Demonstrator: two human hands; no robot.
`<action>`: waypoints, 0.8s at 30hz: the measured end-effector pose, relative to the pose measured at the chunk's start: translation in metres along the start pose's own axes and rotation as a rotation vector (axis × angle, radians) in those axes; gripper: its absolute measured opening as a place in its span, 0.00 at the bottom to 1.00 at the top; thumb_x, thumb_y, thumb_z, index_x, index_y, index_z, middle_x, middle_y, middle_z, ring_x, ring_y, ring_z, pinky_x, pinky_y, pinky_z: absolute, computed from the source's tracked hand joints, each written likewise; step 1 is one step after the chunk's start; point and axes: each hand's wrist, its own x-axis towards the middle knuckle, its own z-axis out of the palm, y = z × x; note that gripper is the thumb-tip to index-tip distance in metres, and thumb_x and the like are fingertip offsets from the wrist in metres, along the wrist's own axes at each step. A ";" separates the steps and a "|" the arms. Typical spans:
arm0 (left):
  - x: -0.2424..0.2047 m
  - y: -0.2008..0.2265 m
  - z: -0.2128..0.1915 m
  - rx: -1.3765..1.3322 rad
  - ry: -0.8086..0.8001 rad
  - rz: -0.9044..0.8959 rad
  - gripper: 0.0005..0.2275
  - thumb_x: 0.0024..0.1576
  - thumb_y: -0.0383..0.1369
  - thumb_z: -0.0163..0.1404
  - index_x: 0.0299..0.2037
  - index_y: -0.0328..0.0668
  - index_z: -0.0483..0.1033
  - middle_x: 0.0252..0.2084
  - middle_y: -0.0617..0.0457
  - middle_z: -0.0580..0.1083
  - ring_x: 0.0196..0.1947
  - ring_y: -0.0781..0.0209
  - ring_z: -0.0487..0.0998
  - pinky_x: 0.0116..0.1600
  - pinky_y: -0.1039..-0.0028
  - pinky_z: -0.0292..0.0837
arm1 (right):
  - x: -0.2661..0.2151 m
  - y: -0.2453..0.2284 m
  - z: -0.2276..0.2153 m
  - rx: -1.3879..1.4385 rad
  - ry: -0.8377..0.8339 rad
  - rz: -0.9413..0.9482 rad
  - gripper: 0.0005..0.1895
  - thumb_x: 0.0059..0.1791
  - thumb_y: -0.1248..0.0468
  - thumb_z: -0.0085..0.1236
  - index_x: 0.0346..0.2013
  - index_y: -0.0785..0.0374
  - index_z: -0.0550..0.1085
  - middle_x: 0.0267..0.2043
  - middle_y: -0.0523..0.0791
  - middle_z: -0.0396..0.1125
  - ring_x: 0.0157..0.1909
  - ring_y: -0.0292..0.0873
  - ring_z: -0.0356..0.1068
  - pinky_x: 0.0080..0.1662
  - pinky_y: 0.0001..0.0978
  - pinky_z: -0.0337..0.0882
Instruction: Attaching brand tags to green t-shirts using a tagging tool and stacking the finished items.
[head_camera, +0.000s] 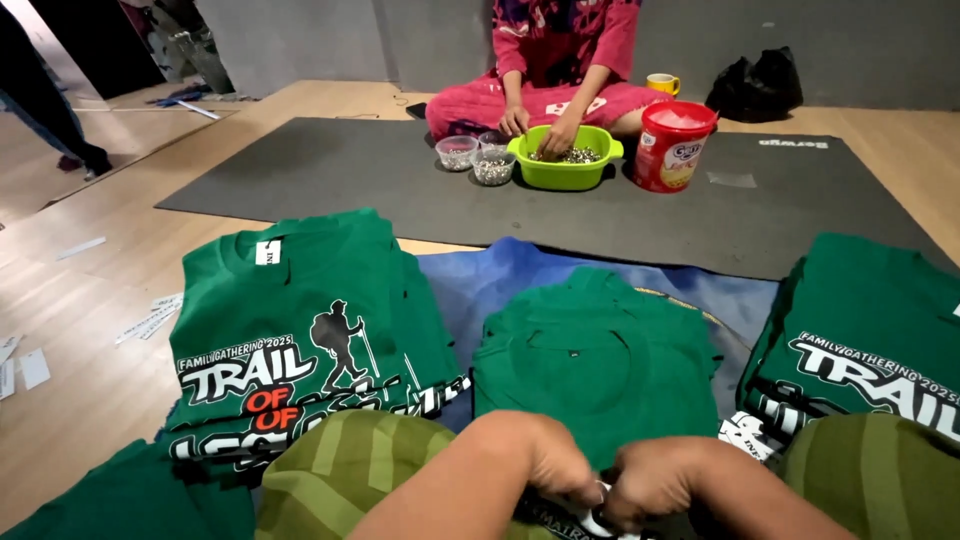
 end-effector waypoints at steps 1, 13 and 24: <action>-0.023 0.015 -0.007 0.000 -0.006 0.000 0.16 0.49 0.44 0.54 0.38 0.39 0.83 0.34 0.55 0.75 0.32 0.56 0.71 0.40 0.64 0.71 | 0.001 -0.001 -0.001 0.004 -0.003 0.001 0.11 0.38 0.56 0.58 0.28 0.59 0.76 0.24 0.34 0.62 0.26 0.34 0.56 0.31 0.24 0.60; 0.004 0.028 -0.013 0.258 0.459 -0.146 0.27 0.53 0.28 0.53 0.66 0.46 0.66 0.77 0.40 0.50 0.67 0.37 0.63 0.64 0.51 0.68 | 0.073 0.040 0.008 -0.223 0.883 0.105 0.38 0.42 0.56 0.64 0.67 0.40 0.65 0.78 0.44 0.47 0.74 0.50 0.55 0.66 0.48 0.62; -0.020 0.016 0.007 0.293 0.271 -0.183 0.39 0.62 0.45 0.46 0.80 0.62 0.33 0.82 0.57 0.22 0.80 0.50 0.18 0.76 0.38 0.30 | 0.078 0.037 0.012 -0.405 0.451 0.237 0.52 0.53 0.40 0.48 0.79 0.42 0.26 0.81 0.51 0.05 0.82 0.56 0.09 0.74 0.57 0.33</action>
